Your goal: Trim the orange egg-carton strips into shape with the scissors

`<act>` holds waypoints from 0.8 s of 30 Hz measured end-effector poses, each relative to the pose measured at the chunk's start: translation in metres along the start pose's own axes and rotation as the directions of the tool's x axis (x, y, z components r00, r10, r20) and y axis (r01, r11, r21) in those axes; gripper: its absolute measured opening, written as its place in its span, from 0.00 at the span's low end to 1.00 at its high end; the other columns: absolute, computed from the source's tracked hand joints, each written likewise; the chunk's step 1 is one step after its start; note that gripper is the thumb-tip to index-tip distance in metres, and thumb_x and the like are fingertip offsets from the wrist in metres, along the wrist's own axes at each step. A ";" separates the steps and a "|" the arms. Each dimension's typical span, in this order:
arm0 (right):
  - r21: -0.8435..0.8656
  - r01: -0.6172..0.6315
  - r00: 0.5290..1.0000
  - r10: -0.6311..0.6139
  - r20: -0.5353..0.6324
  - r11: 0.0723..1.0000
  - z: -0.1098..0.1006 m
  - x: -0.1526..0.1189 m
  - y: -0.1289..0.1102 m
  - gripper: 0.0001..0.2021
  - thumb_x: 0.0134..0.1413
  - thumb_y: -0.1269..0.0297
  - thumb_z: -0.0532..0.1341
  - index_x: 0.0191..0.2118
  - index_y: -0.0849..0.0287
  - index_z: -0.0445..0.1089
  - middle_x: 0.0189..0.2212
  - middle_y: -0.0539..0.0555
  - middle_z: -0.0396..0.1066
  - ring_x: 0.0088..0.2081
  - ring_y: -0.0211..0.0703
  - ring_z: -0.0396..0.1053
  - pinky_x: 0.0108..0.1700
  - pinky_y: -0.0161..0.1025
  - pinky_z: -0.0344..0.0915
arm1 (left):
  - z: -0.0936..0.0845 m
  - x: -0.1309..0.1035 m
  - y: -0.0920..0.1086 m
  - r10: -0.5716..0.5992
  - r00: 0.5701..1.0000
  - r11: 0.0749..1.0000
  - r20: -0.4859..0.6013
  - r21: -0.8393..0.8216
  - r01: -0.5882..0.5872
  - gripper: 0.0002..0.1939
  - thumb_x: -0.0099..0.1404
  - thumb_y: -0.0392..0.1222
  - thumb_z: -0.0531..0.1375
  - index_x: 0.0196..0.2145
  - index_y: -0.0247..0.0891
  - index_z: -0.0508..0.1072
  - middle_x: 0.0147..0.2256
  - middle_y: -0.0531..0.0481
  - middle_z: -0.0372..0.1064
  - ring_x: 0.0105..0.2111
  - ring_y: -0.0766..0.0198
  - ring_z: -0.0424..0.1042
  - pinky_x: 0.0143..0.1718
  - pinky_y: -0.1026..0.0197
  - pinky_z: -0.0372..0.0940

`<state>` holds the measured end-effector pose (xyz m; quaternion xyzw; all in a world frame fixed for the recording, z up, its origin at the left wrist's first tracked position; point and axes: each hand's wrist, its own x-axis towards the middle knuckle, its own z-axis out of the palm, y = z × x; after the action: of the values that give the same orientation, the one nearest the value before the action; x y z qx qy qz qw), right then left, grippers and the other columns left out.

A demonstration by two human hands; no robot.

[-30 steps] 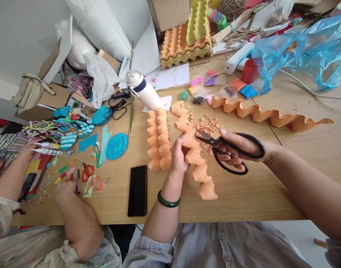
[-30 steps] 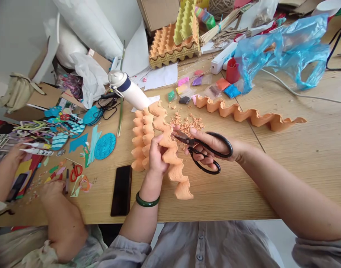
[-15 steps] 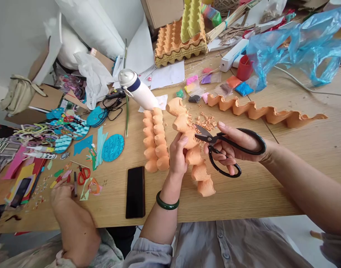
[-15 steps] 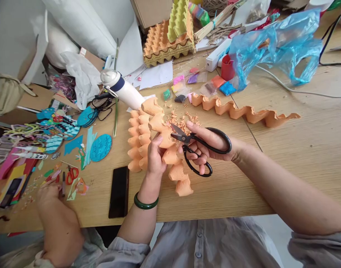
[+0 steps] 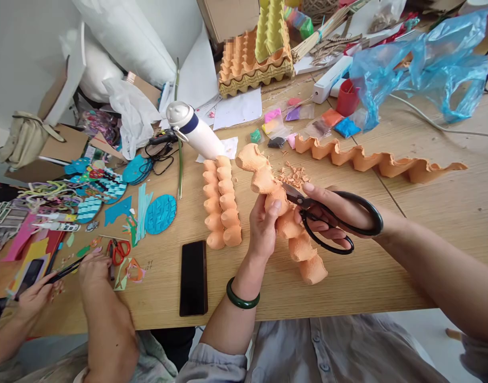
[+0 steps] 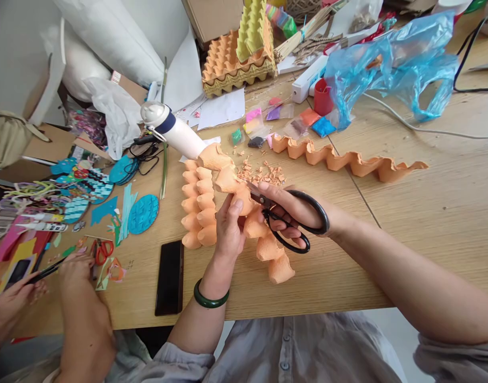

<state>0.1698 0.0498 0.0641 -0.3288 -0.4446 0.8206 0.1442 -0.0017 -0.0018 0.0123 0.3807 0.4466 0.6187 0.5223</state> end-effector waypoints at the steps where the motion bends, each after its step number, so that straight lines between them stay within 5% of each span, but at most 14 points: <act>1: -0.010 0.000 0.999 -0.001 -0.034 1.000 0.002 -0.001 0.000 0.35 0.54 0.26 0.62 0.32 0.61 0.69 0.17 0.43 0.56 0.12 0.30 0.50 0.08 0.32 0.56 | 0.000 0.000 0.000 0.005 1.000 1.000 0.001 0.001 -0.005 0.20 0.70 0.54 0.65 0.55 0.46 0.79 0.56 0.46 0.78 0.60 0.50 0.74 0.63 0.51 0.67; 6: -0.017 -0.036 0.988 0.033 -0.154 0.999 0.010 -0.001 0.001 0.35 0.50 0.25 0.64 0.29 0.59 0.66 0.16 0.42 0.52 0.12 0.28 0.47 0.07 0.31 0.51 | 0.002 0.000 -0.003 0.023 1.000 1.000 -0.017 -0.003 -0.023 0.20 0.70 0.53 0.65 0.56 0.47 0.79 0.58 0.48 0.77 0.62 0.51 0.73 0.63 0.53 0.67; 13: -0.022 -0.039 0.985 0.035 -0.167 0.999 0.013 -0.001 0.002 0.36 0.50 0.24 0.63 0.28 0.59 0.66 0.15 0.42 0.51 0.11 0.28 0.48 0.08 0.29 0.50 | 0.003 0.000 -0.002 0.015 1.000 0.997 -0.002 -0.070 -0.015 0.19 0.72 0.49 0.63 0.58 0.46 0.78 0.59 0.47 0.77 0.62 0.54 0.73 0.64 0.54 0.66; 18: 0.014 -0.028 0.998 0.028 -0.060 1.000 0.007 0.003 0.005 0.35 0.52 0.24 0.61 0.31 0.59 0.68 0.16 0.42 0.52 0.12 0.28 0.47 0.09 0.29 0.52 | 0.001 0.002 0.000 -0.038 0.999 0.997 -0.023 -0.073 0.036 0.20 0.70 0.51 0.64 0.56 0.43 0.79 0.57 0.45 0.78 0.63 0.51 0.72 0.64 0.53 0.66; 24: 0.075 -0.040 0.998 0.036 0.050 0.996 0.000 0.007 0.006 0.36 0.52 0.23 0.59 0.36 0.59 0.70 0.19 0.42 0.54 0.14 0.29 0.47 0.10 0.30 0.56 | 0.000 0.001 0.001 -0.152 0.988 0.986 0.008 -0.065 0.152 0.17 0.68 0.51 0.65 0.51 0.42 0.79 0.47 0.48 0.81 0.48 0.56 0.79 0.52 0.56 0.72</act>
<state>0.1649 0.0507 0.0561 -0.3116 -0.4101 0.8472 0.1302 -0.0025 -0.0011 0.0130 0.3291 0.4529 0.5906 0.5811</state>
